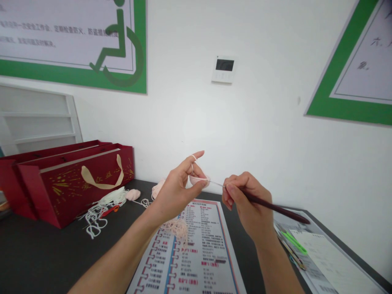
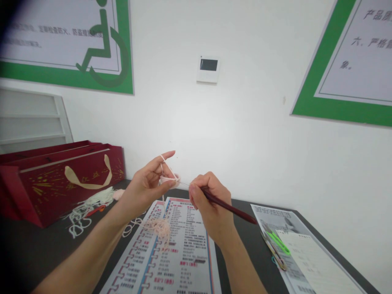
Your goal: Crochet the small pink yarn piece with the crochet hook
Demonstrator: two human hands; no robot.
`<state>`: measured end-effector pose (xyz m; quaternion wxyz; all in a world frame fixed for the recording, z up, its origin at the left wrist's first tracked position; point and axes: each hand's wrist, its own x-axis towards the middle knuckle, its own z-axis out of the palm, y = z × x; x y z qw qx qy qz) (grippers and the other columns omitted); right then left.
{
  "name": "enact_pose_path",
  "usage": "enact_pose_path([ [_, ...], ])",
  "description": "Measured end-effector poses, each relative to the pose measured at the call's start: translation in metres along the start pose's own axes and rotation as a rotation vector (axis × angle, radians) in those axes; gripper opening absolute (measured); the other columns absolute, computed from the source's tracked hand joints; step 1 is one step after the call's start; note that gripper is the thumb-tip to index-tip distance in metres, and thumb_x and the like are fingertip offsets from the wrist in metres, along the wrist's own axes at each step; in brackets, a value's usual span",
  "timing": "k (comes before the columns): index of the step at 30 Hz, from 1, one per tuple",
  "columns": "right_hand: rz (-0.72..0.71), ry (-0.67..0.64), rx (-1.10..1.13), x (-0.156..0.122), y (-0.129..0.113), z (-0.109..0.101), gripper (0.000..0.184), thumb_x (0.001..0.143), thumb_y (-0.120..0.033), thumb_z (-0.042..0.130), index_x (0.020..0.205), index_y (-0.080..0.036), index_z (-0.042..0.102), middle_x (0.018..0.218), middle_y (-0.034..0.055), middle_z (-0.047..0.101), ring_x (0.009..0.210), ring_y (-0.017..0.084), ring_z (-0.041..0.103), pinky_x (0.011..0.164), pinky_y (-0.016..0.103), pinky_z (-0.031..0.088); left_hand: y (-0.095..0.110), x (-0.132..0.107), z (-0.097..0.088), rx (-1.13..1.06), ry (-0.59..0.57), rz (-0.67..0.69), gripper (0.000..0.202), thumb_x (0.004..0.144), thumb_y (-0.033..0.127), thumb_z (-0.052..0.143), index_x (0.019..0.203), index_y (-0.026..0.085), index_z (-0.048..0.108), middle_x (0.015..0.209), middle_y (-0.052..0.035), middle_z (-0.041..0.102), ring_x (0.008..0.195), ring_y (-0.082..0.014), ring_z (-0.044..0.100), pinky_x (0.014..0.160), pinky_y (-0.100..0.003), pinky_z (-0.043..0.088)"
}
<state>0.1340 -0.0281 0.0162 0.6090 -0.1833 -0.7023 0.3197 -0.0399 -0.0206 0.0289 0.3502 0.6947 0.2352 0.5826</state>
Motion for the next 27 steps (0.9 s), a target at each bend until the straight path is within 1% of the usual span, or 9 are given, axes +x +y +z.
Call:
enact_pose_path([
  [5,-0.022,0.041,-0.261,-0.005,-0.004,0.002,0.015,0.092,-0.023,0.051,0.076,-0.021,0.049,0.061,-0.0044,0.048,0.053,0.010,0.044,0.049,0.026,0.032,-0.003,0.000,0.001,0.086,0.033,0.055,0.050,0.083,0.015,0.060,0.130,0.021,0.045,0.083,0.0011,0.058,0.089,-0.0149,0.058,0.095,-0.035,0.038],
  [8,-0.080,0.042,-0.374,-0.007,-0.007,0.006,0.015,0.092,-0.020,0.048,0.077,-0.022,0.047,0.062,-0.0048,0.047,0.053,0.009,0.043,0.048,0.024,0.033,-0.005,-0.001,0.003,0.191,0.054,0.092,0.041,0.084,0.015,0.058,0.124,0.019,0.051,0.087,-0.0014,0.060,0.095,-0.0166,0.059,0.095,-0.035,0.039],
  [11,-0.209,0.038,-0.553,-0.008,-0.006,0.014,0.013,0.090,-0.013,0.049,0.081,-0.021,0.046,0.067,-0.0042,0.049,0.053,0.008,0.042,0.049,0.023,0.034,-0.006,-0.001,0.005,0.300,0.110,0.142,0.040,0.084,0.014,0.056,0.124,0.018,0.051,0.085,-0.0010,0.061,0.091,-0.0156,0.060,0.093,-0.033,0.041],
  [15,-0.471,-0.024,-0.712,-0.007,0.007,0.021,0.016,0.086,-0.005,0.051,0.087,-0.020,0.047,0.077,0.0005,0.052,0.066,0.012,0.049,0.058,0.025,0.042,-0.005,-0.001,0.006,0.359,0.180,0.161,0.036,0.084,0.014,0.057,0.119,0.016,0.054,0.082,-0.0006,0.062,0.087,-0.0146,0.059,0.093,-0.033,0.040],
  [18,-0.567,-0.055,-0.647,-0.001,0.018,0.019,0.020,0.084,-0.002,0.052,0.092,-0.020,0.049,0.081,0.0026,0.054,0.072,0.013,0.052,0.060,0.026,0.046,-0.001,-0.001,0.006,0.184,0.114,0.082,0.044,0.082,0.015,0.060,0.125,0.019,0.051,0.079,0.0011,0.060,0.085,-0.0141,0.059,0.091,-0.033,0.041],
  [20,-0.590,-0.055,-0.561,0.003,0.023,0.015,0.024,0.083,0.000,0.052,0.096,-0.020,0.050,0.083,0.0031,0.056,0.073,0.013,0.054,0.061,0.026,0.048,0.001,-0.001,0.006,0.016,0.044,-0.018,0.053,0.080,0.018,0.064,0.130,0.021,0.047,0.077,0.0027,0.058,0.079,-0.0128,0.058,0.083,-0.030,0.043],
  [22,-0.642,-0.056,-0.542,0.006,0.026,0.011,0.029,0.082,0.001,0.053,0.100,-0.020,0.051,0.085,0.0038,0.057,0.073,0.013,0.055,0.060,0.026,0.048,0.003,0.000,0.006,-0.160,0.008,-0.130,0.060,0.077,0.018,0.068,0.132,0.021,0.044,0.075,0.0037,0.058,0.072,-0.0108,0.057,0.074,-0.027,0.043],
  [24,-0.745,-0.053,-0.603,0.008,0.031,0.007,0.033,0.080,0.002,0.054,0.104,-0.020,0.050,0.085,0.0044,0.057,0.070,0.014,0.052,0.056,0.026,0.046,0.003,0.001,0.007,-0.318,-0.002,-0.222,0.063,0.075,0.017,0.069,0.133,0.019,0.043,0.073,0.0043,0.059,0.067,-0.0088,0.055,0.070,-0.025,0.042],
  [27,-0.869,-0.038,-0.749,0.009,0.037,0.006,0.036,0.079,0.002,0.055,0.107,-0.020,0.050,0.083,0.0053,0.057,0.068,0.015,0.050,0.054,0.027,0.045,0.001,0.003,0.009,-0.433,-0.009,-0.287,0.061,0.076,0.014,0.067,0.132,0.013,0.044,0.068,0.0046,0.059,0.064,-0.0074,0.054,0.075,-0.026,0.041],
])
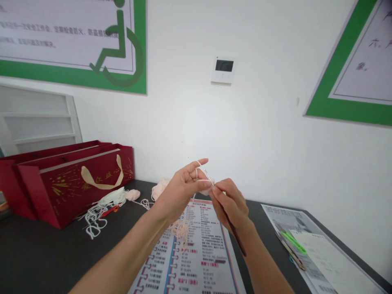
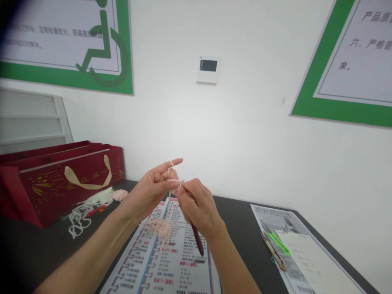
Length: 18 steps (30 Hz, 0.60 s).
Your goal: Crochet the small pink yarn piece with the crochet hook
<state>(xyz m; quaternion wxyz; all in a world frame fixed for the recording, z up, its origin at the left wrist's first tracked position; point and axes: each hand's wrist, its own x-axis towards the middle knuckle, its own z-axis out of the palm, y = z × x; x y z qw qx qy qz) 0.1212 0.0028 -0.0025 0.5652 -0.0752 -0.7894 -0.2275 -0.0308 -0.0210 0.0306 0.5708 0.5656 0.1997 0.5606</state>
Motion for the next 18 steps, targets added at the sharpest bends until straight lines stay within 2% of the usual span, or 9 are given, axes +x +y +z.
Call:
enact_pose_path([
  [2,-0.002,-0.017,-0.085,0.000,-0.002,0.003,0.033,0.080,0.001,0.054,0.105,-0.019,0.051,0.081,0.0060,0.057,0.068,0.016,0.050,0.054,0.028,0.045,-0.002,0.001,0.001,0.003,0.022,0.004,0.059,0.076,0.014,0.066,0.131,0.012,0.044,0.068,0.0048,0.058,0.064,-0.0073,0.054,0.077,-0.026,0.042],
  [5,0.146,-0.056,-0.093,0.004,-0.011,0.004,0.024,0.082,0.000,0.053,0.098,-0.018,0.051,0.076,0.0052,0.056,0.067,0.016,0.050,0.056,0.029,0.045,-0.004,0.003,0.000,0.062,0.081,0.063,0.065,0.075,0.014,0.067,0.134,0.015,0.041,0.071,0.0053,0.057,0.067,-0.0082,0.054,0.075,-0.026,0.043],
  [11,0.476,-0.011,0.220,0.013,-0.025,-0.010,0.016,0.085,-0.007,0.052,0.090,-0.022,0.052,0.077,-0.0002,0.055,0.064,0.011,0.050,0.057,0.024,0.042,0.001,0.004,-0.009,0.220,0.124,0.167,0.061,0.077,0.016,0.067,0.134,0.019,0.044,0.075,0.0047,0.055,0.072,-0.0086,0.053,0.079,-0.027,0.041],
  [14,0.716,0.054,0.405,0.014,-0.025,-0.014,0.008,0.088,-0.015,0.053,0.083,-0.022,0.053,0.069,-0.0023,0.052,0.056,0.010,0.044,0.051,0.024,0.037,0.004,0.003,-0.012,0.288,0.101,0.192,0.058,0.077,0.016,0.066,0.131,0.020,0.047,0.078,0.0030,0.056,0.077,-0.0110,0.055,0.082,-0.028,0.040],
  [16,0.891,0.129,0.605,0.016,-0.023,-0.017,0.013,0.089,-0.020,0.053,0.076,-0.021,0.052,0.060,-0.0044,0.047,0.051,0.009,0.041,0.047,0.023,0.033,0.005,0.002,-0.014,0.316,0.085,0.196,0.058,0.077,0.016,0.065,0.132,0.021,0.047,0.078,0.0027,0.056,0.079,-0.0125,0.055,0.082,-0.030,0.040],
  [18,1.007,0.162,0.799,0.020,-0.020,-0.020,0.018,0.088,-0.022,0.055,0.071,-0.020,0.052,0.055,-0.0057,0.044,0.048,0.009,0.041,0.045,0.022,0.031,0.007,0.001,-0.014,0.326,0.061,0.188,0.056,0.077,0.015,0.065,0.131,0.021,0.048,0.078,0.0028,0.056,0.078,-0.0129,0.055,0.081,-0.030,0.040],
])
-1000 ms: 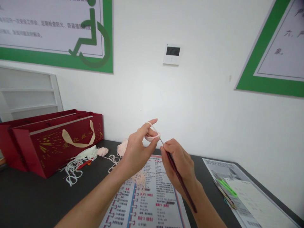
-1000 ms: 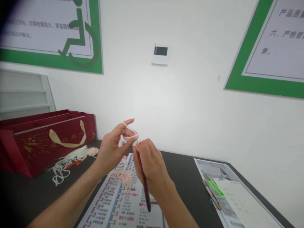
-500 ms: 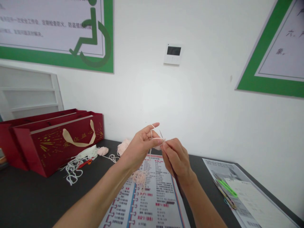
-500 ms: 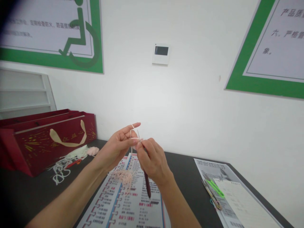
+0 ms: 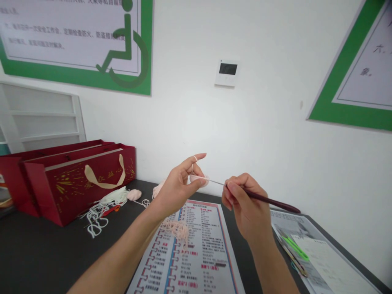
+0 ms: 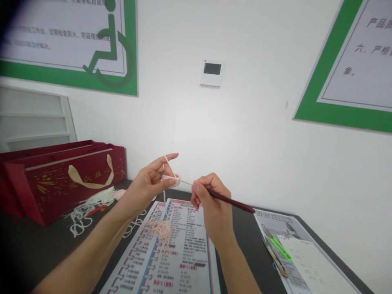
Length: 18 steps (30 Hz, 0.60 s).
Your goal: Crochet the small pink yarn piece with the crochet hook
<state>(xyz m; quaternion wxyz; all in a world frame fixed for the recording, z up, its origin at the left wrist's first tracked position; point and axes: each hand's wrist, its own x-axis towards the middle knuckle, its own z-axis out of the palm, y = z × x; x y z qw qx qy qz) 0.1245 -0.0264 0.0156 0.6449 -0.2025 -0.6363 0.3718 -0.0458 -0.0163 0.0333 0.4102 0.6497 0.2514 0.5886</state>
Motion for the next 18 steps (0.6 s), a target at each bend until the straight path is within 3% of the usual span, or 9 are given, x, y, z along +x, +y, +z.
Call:
enact_pose_path([
  [4,0.104,-0.097,0.179,0.007,-0.007,-0.004,0.015,0.084,-0.020,0.060,0.070,-0.018,0.054,0.057,-0.0043,0.047,0.049,0.008,0.041,0.043,0.021,0.030,0.004,-0.002,0.002,-0.023,-0.076,-0.024,0.049,0.076,0.016,0.067,0.123,0.019,0.055,0.077,0.0021,0.057,0.079,-0.0132,0.056,0.082,-0.030,0.040],
  [8,0.085,-0.133,0.159,0.006,0.001,0.004,0.017,0.089,-0.025,0.052,0.072,-0.020,0.048,0.060,-0.0041,0.047,0.049,0.009,0.040,0.043,0.022,0.034,0.001,-0.002,0.011,-0.125,-0.061,-0.081,0.056,0.075,0.014,0.068,0.127,0.019,0.050,0.074,0.0038,0.055,0.066,-0.0086,0.051,0.067,-0.025,0.040],
  [11,-0.256,-0.048,-0.317,-0.001,0.016,0.010,0.007,0.088,-0.016,0.051,0.084,-0.021,0.053,0.071,-0.0007,0.054,0.057,0.011,0.047,0.053,0.026,0.041,-0.003,-0.002,0.016,-0.252,-0.036,-0.118,0.061,0.075,0.013,0.068,0.131,0.018,0.045,0.072,0.0048,0.055,0.065,-0.0077,0.051,0.066,-0.024,0.040],
  [13,-0.591,-0.012,-0.647,-0.005,0.026,0.011,0.017,0.083,-0.008,0.056,0.093,-0.022,0.057,0.078,0.0033,0.058,0.068,0.015,0.052,0.058,0.029,0.043,-0.005,-0.002,0.016,-0.320,-0.049,-0.150,0.059,0.075,0.013,0.068,0.130,0.018,0.045,0.073,0.0043,0.057,0.066,-0.0078,0.053,0.069,-0.024,0.041],
  [15,-0.809,-0.005,-0.756,-0.007,0.033,0.010,0.030,0.080,-0.003,0.057,0.102,-0.024,0.056,0.081,0.0049,0.059,0.070,0.016,0.052,0.058,0.030,0.043,-0.005,-0.001,0.014,-0.361,-0.080,-0.185,0.053,0.075,0.014,0.069,0.125,0.017,0.052,0.071,0.0041,0.057,0.066,-0.0078,0.053,0.073,-0.025,0.041],
  [16,-0.845,-0.022,-0.732,-0.007,0.034,0.009,0.033,0.080,-0.002,0.057,0.104,-0.024,0.056,0.082,0.0047,0.059,0.071,0.016,0.053,0.057,0.029,0.044,-0.004,-0.001,0.012,-0.380,-0.097,-0.201,0.050,0.074,0.013,0.070,0.121,0.016,0.055,0.070,0.0040,0.057,0.066,-0.0079,0.053,0.075,-0.026,0.040],
  [18,-0.744,-0.057,-0.561,-0.005,0.033,0.007,0.032,0.081,-0.003,0.055,0.104,-0.025,0.055,0.083,0.0035,0.059,0.071,0.015,0.054,0.057,0.028,0.045,-0.003,0.000,0.008,-0.440,-0.132,-0.240,0.047,0.072,0.012,0.072,0.117,0.015,0.059,0.068,0.0035,0.057,0.066,-0.0082,0.053,0.076,-0.026,0.040],
])
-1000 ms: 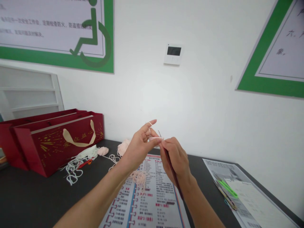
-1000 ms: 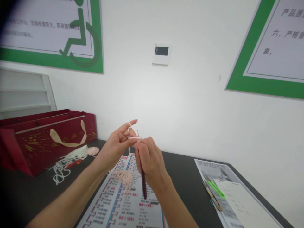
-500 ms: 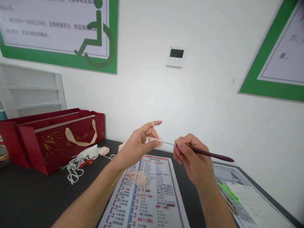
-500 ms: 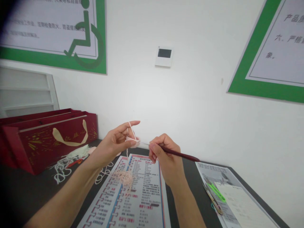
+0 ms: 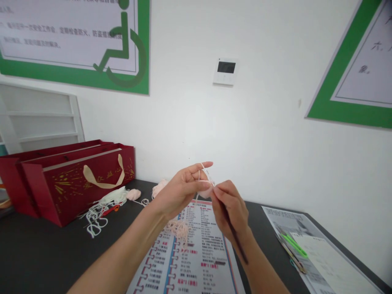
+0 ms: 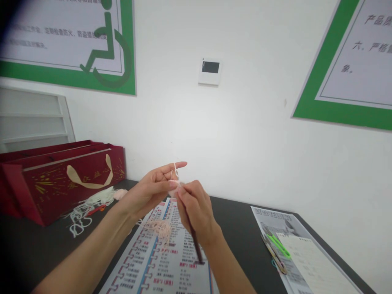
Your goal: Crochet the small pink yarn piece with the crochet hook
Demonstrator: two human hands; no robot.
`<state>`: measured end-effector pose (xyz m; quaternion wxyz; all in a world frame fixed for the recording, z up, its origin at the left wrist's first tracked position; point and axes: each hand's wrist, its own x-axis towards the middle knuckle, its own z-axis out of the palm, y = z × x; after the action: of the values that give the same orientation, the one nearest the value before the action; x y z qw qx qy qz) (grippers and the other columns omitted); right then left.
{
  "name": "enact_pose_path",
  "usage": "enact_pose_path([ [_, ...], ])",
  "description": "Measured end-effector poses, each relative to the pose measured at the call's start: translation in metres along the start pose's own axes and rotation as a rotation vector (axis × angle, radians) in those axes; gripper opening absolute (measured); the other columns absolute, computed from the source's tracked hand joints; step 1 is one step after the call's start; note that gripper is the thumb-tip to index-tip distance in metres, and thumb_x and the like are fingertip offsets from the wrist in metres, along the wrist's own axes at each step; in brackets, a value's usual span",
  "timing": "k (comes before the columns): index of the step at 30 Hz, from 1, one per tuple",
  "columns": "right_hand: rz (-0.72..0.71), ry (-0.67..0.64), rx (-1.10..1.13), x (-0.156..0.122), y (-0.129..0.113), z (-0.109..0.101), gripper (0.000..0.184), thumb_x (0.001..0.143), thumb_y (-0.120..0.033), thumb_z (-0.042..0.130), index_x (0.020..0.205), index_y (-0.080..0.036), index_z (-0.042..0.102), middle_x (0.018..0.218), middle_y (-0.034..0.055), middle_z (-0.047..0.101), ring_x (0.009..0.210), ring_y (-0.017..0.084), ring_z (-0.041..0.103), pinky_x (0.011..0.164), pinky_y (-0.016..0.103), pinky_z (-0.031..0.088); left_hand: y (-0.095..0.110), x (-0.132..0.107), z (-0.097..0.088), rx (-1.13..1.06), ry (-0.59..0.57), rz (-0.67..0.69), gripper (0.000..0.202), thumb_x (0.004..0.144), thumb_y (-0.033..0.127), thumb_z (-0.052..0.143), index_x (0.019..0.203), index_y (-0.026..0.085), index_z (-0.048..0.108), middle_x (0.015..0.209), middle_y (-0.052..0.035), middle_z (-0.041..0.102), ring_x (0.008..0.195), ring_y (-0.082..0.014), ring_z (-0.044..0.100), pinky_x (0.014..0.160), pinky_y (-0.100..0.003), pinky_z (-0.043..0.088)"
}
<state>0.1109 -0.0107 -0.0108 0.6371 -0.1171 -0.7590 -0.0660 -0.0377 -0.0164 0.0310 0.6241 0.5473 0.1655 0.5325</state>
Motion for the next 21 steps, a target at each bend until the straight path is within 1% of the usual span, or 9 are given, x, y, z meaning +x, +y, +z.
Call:
enact_pose_path([
  [2,0.228,0.002,0.274,0.005,0.000,-0.004,0.021,0.085,-0.007,0.053,0.097,-0.025,0.055,0.081,0.0012,0.056,0.067,0.013,0.053,0.055,0.027,0.044,0.003,0.000,-0.004,-0.070,-0.019,-0.053,0.049,0.070,0.011,0.072,0.117,0.014,0.060,0.070,0.0026,0.057,0.064,-0.0082,0.052,0.071,-0.026,0.040],
  [4,0.439,-0.009,0.530,0.011,0.001,-0.009,0.010,0.088,-0.014,0.053,0.090,-0.024,0.055,0.076,-0.0012,0.052,0.059,0.011,0.050,0.049,0.025,0.040,0.005,0.001,-0.008,-0.108,-0.020,-0.076,0.050,0.069,0.011,0.072,0.118,0.013,0.060,0.070,0.0023,0.057,0.061,-0.0075,0.050,0.066,-0.024,0.038],
  [5,0.508,-0.023,0.617,0.013,0.001,-0.012,0.006,0.088,-0.017,0.055,0.088,-0.023,0.055,0.074,-0.0020,0.051,0.056,0.010,0.048,0.047,0.024,0.038,0.006,0.002,-0.009,-0.110,-0.017,-0.074,0.050,0.069,0.010,0.072,0.118,0.013,0.060,0.070,0.0023,0.056,0.061,-0.0073,0.048,0.064,-0.023,0.037],
  [7,0.584,-0.047,0.699,0.017,0.003,-0.018,0.003,0.086,-0.020,0.058,0.085,-0.022,0.056,0.072,-0.0026,0.051,0.053,0.009,0.046,0.045,0.023,0.034,0.006,0.002,-0.013,-0.094,-0.016,-0.061,0.050,0.069,0.010,0.072,0.118,0.012,0.061,0.068,0.0025,0.053,0.060,-0.0070,0.046,0.061,-0.022,0.036],
  [9,0.624,-0.068,0.714,0.019,0.005,-0.024,0.004,0.085,-0.021,0.061,0.084,-0.021,0.057,0.073,-0.0024,0.052,0.052,0.008,0.046,0.045,0.023,0.033,0.006,0.003,-0.015,-0.078,-0.028,-0.066,0.049,0.069,0.010,0.072,0.118,0.013,0.062,0.067,0.0024,0.052,0.059,-0.0068,0.045,0.059,-0.021,0.036],
  [12,0.643,-0.095,0.719,0.020,0.005,-0.030,0.004,0.084,-0.019,0.061,0.083,-0.021,0.058,0.070,-0.0029,0.051,0.052,0.008,0.046,0.045,0.023,0.032,0.006,0.002,-0.017,-0.068,-0.060,-0.096,0.049,0.069,0.010,0.072,0.118,0.013,0.062,0.068,0.0018,0.052,0.059,-0.0067,0.045,0.058,-0.020,0.037],
  [17,0.642,-0.137,0.690,0.022,0.004,-0.037,0.006,0.083,-0.020,0.062,0.081,-0.020,0.057,0.070,-0.0017,0.052,0.053,0.009,0.046,0.045,0.024,0.033,0.008,0.002,-0.018,-0.087,-0.107,-0.177,0.048,0.069,0.010,0.071,0.116,0.013,0.062,0.069,-0.0007,0.056,0.058,-0.0084,0.050,0.055,-0.021,0.040],
  [21,0.635,-0.186,0.660,0.021,0.007,-0.042,0.007,0.082,-0.022,0.064,0.080,-0.019,0.058,0.073,-0.0002,0.054,0.054,0.009,0.046,0.046,0.024,0.033,0.008,0.003,-0.019,-0.122,-0.152,-0.223,0.047,0.067,0.008,0.070,0.113,0.011,0.064,0.067,-0.0015,0.057,0.056,-0.0091,0.052,0.052,-0.021,0.040],
])
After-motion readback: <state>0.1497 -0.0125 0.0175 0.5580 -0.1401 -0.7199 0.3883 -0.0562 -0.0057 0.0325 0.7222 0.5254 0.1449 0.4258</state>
